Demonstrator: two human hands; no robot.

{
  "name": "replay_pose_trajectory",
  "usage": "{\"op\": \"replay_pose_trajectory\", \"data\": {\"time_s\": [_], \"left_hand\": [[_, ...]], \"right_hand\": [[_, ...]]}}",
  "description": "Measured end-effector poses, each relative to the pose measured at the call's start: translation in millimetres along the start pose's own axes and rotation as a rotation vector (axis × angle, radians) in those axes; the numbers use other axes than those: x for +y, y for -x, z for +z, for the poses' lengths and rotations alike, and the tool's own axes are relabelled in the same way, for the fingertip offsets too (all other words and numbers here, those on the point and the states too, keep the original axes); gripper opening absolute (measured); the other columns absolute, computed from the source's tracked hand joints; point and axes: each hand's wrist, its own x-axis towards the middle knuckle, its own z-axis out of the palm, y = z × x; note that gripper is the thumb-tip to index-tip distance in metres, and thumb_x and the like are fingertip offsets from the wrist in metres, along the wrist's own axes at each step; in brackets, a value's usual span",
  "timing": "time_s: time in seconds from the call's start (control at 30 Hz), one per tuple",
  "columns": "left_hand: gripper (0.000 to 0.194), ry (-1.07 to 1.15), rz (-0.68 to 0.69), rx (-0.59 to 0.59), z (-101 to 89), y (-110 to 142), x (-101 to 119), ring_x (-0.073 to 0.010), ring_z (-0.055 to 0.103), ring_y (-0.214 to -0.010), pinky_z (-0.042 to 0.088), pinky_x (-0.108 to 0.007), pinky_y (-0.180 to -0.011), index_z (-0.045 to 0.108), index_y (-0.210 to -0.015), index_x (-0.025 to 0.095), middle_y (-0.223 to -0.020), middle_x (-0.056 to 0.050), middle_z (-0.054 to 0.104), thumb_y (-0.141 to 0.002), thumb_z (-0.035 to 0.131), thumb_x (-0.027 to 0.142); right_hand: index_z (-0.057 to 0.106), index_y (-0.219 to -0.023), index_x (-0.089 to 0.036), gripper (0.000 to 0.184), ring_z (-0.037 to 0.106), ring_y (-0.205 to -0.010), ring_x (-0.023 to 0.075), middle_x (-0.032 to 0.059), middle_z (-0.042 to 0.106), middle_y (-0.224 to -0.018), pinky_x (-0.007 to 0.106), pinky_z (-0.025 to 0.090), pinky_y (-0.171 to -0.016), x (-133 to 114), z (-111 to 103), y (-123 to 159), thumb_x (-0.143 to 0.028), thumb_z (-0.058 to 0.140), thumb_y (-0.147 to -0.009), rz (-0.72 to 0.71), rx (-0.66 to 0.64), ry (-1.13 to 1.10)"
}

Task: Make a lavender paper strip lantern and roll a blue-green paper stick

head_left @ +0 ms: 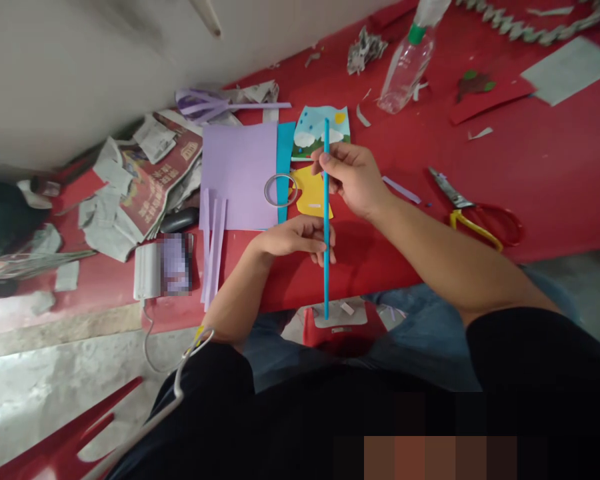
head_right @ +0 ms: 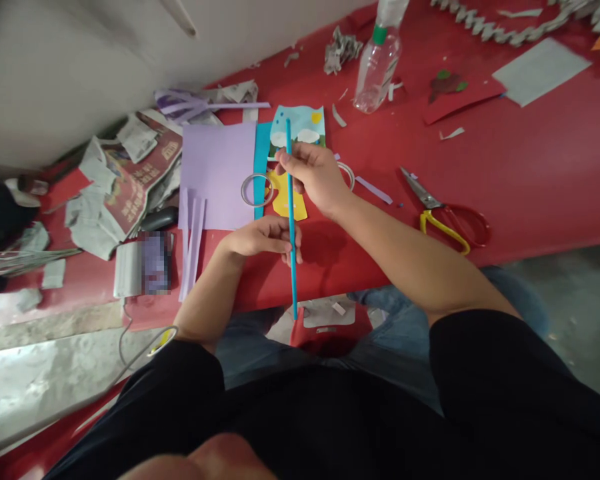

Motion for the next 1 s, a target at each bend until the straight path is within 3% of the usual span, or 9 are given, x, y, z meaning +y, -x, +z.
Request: {"op": "replay_pose_trajectory", "data": {"time_s": [0.1, 0.17, 0.33, 0.43, 0.6, 0.77, 1.0], "left_hand": [[0.043, -0.087, 0.033, -0.007, -2.7, 3.7, 3.4, -0.0252, 0.084, -0.104, 0.069, -0.034, -0.092, 0.076, -0.118, 0.017, -0.115, -0.017, 0.085, -0.091, 0.092, 0.046], [0.04, -0.131, 0.119, 0.084, -8.6, 10.6, 7.1, -0.0231, 0.083, -0.105, 0.067, -0.033, -0.096, 0.078, -0.119, 0.018, -0.113, -0.014, 0.085, -0.09, 0.093, 0.042], [0.027, -0.073, 0.541, 0.578, -26.3, 23.0, 8.9, -0.0133, 0.077, -0.083, 0.063, -0.024, -0.077, 0.081, -0.112, 0.022, -0.1, -0.006, 0.081, -0.099, 0.085, 0.044], [0.032, -0.035, 0.65, 0.751, -31.2, 18.9, 4.2, -0.0097, 0.072, -0.077, 0.061, -0.022, -0.073, 0.081, -0.116, 0.025, -0.1, -0.002, 0.079, -0.095, 0.088, 0.049], [0.032, -0.018, 0.7, 0.823, -29.0, 8.2, -1.0, -0.0101, 0.069, -0.069, 0.061, -0.023, -0.066, 0.08, -0.106, 0.026, -0.085, 0.001, 0.075, -0.089, 0.094, 0.049], [0.031, -0.007, 0.722, 0.805, -25.6, 5.1, -0.8, -0.0103, 0.07, -0.069, 0.06, -0.023, -0.063, 0.079, -0.102, 0.024, -0.086, 0.001, 0.076, -0.087, 0.096, 0.046], [0.031, 0.016, 0.728, 0.868, -22.2, 4.4, -0.1, -0.0091, 0.07, -0.068, 0.06, -0.021, -0.065, 0.075, -0.093, 0.022, -0.081, 0.002, 0.074, -0.087, 0.096, 0.045]], "right_hand": [[0.078, -0.096, -0.022, 0.043, 0.051, -0.055, 0.009, 0.0017, 0.073, -0.083, 0.026, 0.042, -0.046, -7.6, 4.8, 8.2, -0.064, 0.085, -0.093, 0.02, -0.064, -0.009], [0.078, -0.095, -0.022, 0.043, 0.051, -0.052, 0.0089, 0.0009, 0.072, -0.078, 0.026, 0.041, -0.044, -11.2, 9.4, 14.6, -0.065, 0.083, -0.095, 0.034, -0.108, -0.015], [0.078, -0.096, -0.02, 0.042, 0.054, -0.05, 0.0085, 0.0004, 0.073, -0.076, 0.025, 0.041, -0.043, -13.0, 22.0, 30.4, -0.062, 0.083, -0.097, 0.084, -0.218, -0.009], [0.077, -0.093, -0.018, 0.044, 0.055, -0.049, 0.0083, 0.0016, 0.075, -0.075, 0.024, 0.042, -0.044, -11.2, 28.0, 36.9, -0.062, 0.085, -0.096, 0.111, -0.274, 0.003], [0.074, -0.084, -0.018, 0.049, 0.056, -0.049, 0.0087, 0.0013, 0.074, -0.072, 0.024, 0.042, -0.045, -8.4, 32.3, 40.5, -0.065, 0.085, -0.094, 0.15, -0.326, 0.02], [0.074, -0.082, -0.018, 0.049, 0.056, -0.048, 0.0089, 0.0015, 0.075, -0.071, 0.024, 0.042, -0.045, -9.1, 34.0, 41.2, -0.064, 0.087, -0.092, 0.156, -0.332, 0.029], [0.074, -0.08, -0.017, 0.046, 0.055, -0.047, 0.0084, 0.0004, 0.074, -0.069, 0.023, 0.041, -0.044, -8.4, 36.8, 43.7, -0.059, 0.09, -0.091, 0.167, -0.334, 0.034]]}}
